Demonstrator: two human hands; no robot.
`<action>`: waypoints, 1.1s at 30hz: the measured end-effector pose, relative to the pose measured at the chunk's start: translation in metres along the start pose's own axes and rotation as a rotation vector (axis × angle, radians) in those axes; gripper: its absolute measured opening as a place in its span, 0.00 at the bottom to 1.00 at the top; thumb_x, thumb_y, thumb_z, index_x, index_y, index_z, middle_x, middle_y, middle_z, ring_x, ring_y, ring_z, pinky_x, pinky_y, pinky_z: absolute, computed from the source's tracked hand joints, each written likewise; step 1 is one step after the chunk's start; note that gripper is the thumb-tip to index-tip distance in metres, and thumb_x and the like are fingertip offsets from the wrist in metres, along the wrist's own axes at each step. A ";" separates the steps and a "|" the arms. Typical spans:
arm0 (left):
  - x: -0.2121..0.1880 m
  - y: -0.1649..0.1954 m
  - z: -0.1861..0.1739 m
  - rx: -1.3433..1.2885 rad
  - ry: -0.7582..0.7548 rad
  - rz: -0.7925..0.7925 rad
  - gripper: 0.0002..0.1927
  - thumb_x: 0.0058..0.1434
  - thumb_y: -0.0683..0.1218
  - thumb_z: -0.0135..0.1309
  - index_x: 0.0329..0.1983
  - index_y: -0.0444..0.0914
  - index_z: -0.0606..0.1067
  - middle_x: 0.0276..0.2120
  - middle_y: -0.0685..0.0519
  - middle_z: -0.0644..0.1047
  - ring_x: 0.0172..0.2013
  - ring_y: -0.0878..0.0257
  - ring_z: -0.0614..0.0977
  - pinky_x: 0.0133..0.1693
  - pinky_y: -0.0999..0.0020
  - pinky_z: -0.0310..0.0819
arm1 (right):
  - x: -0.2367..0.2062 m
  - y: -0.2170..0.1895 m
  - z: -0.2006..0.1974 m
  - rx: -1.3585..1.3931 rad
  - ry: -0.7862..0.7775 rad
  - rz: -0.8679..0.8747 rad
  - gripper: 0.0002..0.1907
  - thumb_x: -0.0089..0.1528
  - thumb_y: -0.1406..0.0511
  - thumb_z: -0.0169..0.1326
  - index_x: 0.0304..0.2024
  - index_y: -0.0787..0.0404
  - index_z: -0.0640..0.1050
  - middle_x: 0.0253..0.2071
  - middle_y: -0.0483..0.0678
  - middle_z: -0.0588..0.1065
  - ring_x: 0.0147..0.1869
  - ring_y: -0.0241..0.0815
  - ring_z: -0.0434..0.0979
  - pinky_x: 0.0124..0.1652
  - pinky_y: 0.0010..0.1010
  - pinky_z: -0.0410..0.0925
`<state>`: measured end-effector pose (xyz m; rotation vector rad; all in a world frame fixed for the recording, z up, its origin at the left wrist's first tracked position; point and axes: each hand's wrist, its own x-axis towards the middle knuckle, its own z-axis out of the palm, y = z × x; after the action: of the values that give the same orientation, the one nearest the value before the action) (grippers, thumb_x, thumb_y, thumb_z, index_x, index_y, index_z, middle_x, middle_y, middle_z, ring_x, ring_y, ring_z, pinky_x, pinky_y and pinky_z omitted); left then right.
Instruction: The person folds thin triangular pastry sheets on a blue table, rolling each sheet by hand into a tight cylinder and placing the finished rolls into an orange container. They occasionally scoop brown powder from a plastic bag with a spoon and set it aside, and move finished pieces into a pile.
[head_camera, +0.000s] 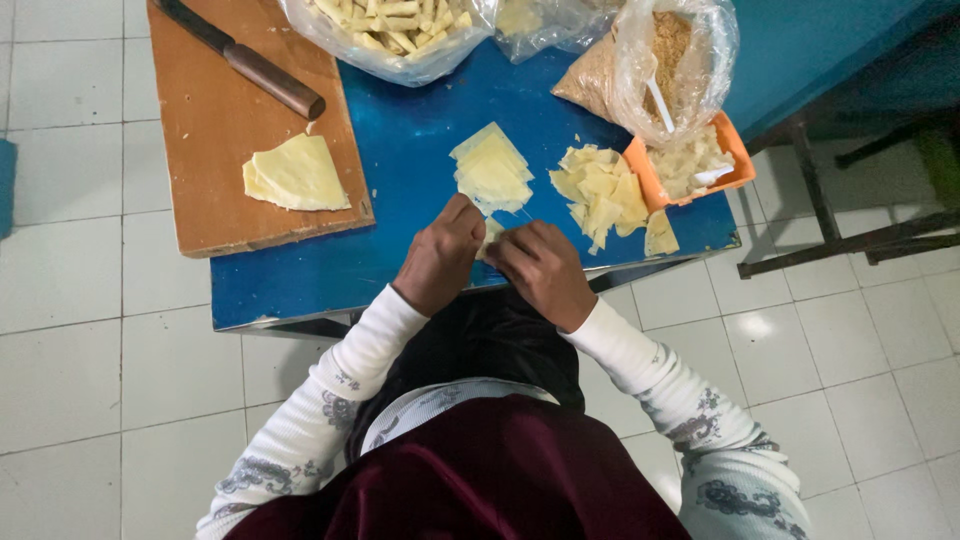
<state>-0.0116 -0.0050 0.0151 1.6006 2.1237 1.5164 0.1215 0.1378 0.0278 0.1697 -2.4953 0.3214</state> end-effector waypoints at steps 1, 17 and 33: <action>-0.001 0.001 -0.004 -0.004 -0.010 0.001 0.08 0.62 0.31 0.53 0.38 0.35 0.69 0.41 0.44 0.70 0.39 0.43 0.78 0.36 0.54 0.72 | 0.000 0.003 0.002 0.031 -0.016 0.038 0.07 0.61 0.67 0.64 0.40 0.62 0.80 0.39 0.49 0.76 0.42 0.49 0.74 0.42 0.39 0.67; -0.004 -0.010 0.003 0.192 0.079 0.083 0.13 0.47 0.37 0.67 0.34 0.40 0.76 0.41 0.49 0.72 0.47 0.47 0.70 0.49 0.55 0.67 | 0.002 0.008 0.001 0.179 -0.018 0.147 0.11 0.59 0.67 0.64 0.41 0.65 0.79 0.42 0.51 0.77 0.45 0.53 0.75 0.42 0.40 0.68; -0.006 -0.004 0.005 0.416 0.082 0.112 0.14 0.52 0.43 0.66 0.41 0.41 0.76 0.49 0.51 0.71 0.60 0.47 0.68 0.57 0.51 0.63 | 0.004 0.008 0.001 0.222 -0.058 0.229 0.10 0.60 0.66 0.64 0.42 0.63 0.80 0.40 0.50 0.76 0.46 0.52 0.72 0.45 0.41 0.66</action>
<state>-0.0085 -0.0064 0.0068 1.8337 2.5679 1.2415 0.1156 0.1453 0.0277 -0.0188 -2.5360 0.6979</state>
